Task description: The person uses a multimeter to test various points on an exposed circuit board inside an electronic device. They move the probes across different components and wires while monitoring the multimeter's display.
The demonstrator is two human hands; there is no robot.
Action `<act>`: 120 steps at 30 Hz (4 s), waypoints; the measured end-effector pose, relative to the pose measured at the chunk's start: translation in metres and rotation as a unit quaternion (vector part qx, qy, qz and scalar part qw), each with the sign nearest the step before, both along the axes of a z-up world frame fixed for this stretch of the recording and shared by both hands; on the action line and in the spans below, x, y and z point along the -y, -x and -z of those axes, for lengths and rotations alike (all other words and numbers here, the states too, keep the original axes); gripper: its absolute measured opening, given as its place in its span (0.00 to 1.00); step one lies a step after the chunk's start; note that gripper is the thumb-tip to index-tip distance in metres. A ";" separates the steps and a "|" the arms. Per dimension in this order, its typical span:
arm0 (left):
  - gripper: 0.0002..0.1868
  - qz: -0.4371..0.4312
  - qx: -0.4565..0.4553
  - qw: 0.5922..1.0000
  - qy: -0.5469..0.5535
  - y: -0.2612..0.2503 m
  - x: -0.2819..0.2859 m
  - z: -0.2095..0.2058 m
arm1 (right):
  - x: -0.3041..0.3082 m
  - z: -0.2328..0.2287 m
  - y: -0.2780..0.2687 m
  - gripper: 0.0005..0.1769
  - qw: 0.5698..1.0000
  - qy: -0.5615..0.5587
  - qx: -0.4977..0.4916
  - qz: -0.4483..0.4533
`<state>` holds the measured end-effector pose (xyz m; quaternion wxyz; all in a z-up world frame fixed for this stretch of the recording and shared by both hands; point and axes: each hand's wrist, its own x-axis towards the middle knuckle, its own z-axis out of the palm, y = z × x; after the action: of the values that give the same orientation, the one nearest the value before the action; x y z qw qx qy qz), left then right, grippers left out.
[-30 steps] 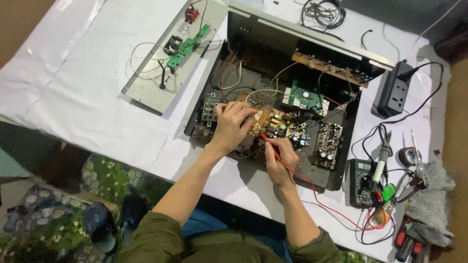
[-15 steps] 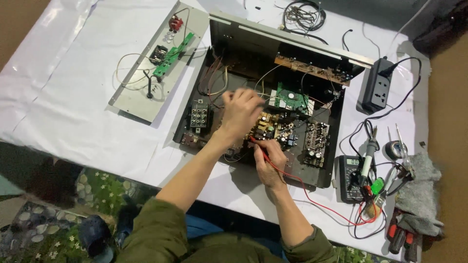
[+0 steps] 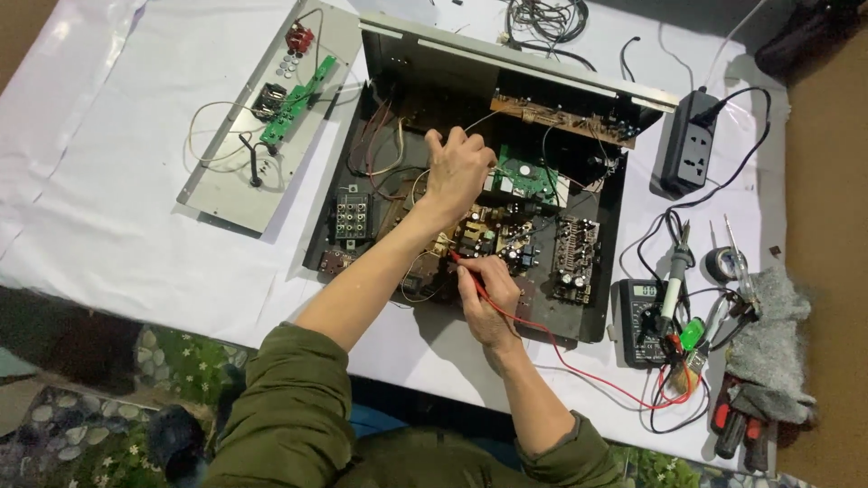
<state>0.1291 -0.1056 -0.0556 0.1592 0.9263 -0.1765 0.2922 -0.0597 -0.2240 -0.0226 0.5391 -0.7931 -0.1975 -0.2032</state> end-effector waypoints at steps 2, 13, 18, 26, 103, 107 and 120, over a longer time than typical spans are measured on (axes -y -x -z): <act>0.08 0.002 0.004 1.000 0.003 -0.003 0.000 0.004 | 0.002 0.002 0.000 0.04 1.000 -0.007 0.001 -0.006; 0.11 -0.004 -0.018 0.999 0.028 0.088 -0.038 -0.046 | 0.007 0.001 0.001 0.04 0.999 0.007 -0.031 0.016; 0.05 -0.005 -0.050 0.997 0.056 0.144 -0.062 -0.041 | 0.001 -0.009 0.001 0.03 0.999 0.031 -0.008 0.011; 0.08 -0.011 -0.041 0.993 0.114 0.171 -0.065 -0.045 | -0.001 -0.001 0.001 0.04 0.998 0.061 0.003 -0.003; 0.23 -0.023 0.001 0.987 0.161 0.181 -0.071 -0.033 | -0.011 -0.007 0.003 0.03 0.995 0.081 0.054 -0.010; 0.24 -0.023 0.002 0.988 0.156 0.181 -0.072 -0.034 | -0.011 -0.007 0.003 0.03 0.996 0.080 0.048 -0.007; 0.24 -0.030 0.009 0.988 0.149 0.179 -0.071 -0.028 | -0.009 -0.002 0.002 0.03 0.996 0.077 0.043 -0.008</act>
<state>-0.0502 -0.0342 -0.0272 0.2855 0.8945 -0.1045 0.3279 -0.0617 -0.2145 -0.0205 0.4692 -0.8212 -0.2415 -0.2173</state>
